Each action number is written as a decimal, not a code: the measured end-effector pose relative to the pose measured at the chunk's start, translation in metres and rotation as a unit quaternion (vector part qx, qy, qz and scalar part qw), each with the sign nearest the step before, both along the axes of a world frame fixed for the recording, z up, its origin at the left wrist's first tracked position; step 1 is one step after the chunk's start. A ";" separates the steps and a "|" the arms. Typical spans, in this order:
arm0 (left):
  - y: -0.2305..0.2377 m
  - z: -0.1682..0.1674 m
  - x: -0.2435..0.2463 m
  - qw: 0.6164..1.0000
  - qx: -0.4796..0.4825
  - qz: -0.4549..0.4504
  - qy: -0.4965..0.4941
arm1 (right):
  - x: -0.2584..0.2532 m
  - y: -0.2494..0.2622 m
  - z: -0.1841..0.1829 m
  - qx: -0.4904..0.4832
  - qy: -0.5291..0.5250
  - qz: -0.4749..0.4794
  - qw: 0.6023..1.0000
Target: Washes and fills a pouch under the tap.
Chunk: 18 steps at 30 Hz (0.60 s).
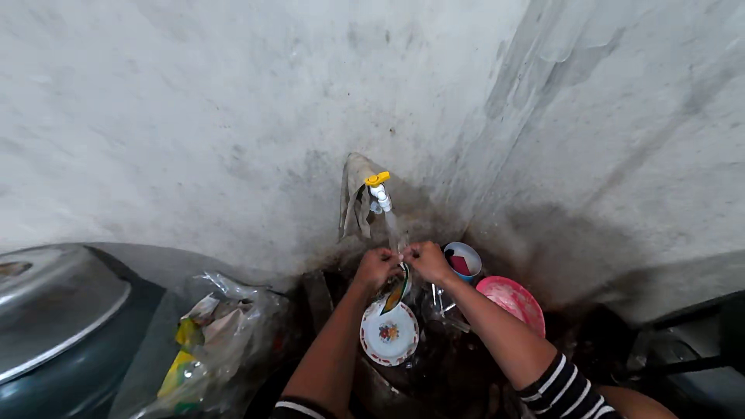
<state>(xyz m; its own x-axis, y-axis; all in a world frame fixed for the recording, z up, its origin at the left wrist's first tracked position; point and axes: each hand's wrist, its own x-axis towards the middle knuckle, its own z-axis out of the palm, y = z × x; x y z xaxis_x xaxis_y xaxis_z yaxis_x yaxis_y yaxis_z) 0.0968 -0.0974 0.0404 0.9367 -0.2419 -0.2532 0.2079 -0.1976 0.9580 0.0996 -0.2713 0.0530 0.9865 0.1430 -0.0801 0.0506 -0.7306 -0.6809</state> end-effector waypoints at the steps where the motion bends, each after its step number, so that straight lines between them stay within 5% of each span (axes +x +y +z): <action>1: 0.002 0.002 0.002 0.999 0.028 -0.023 -0.017 | 0.001 -0.003 0.000 -0.005 -0.003 0.015 1.000; 12: -0.016 -0.030 0.007 0.955 0.283 -0.048 -0.073 | -0.008 0.004 -0.027 -0.117 -0.042 0.063 0.990; 18: -0.031 -0.024 0.001 0.919 0.374 0.036 -0.123 | -0.006 0.005 -0.038 -0.181 -0.108 0.052 0.976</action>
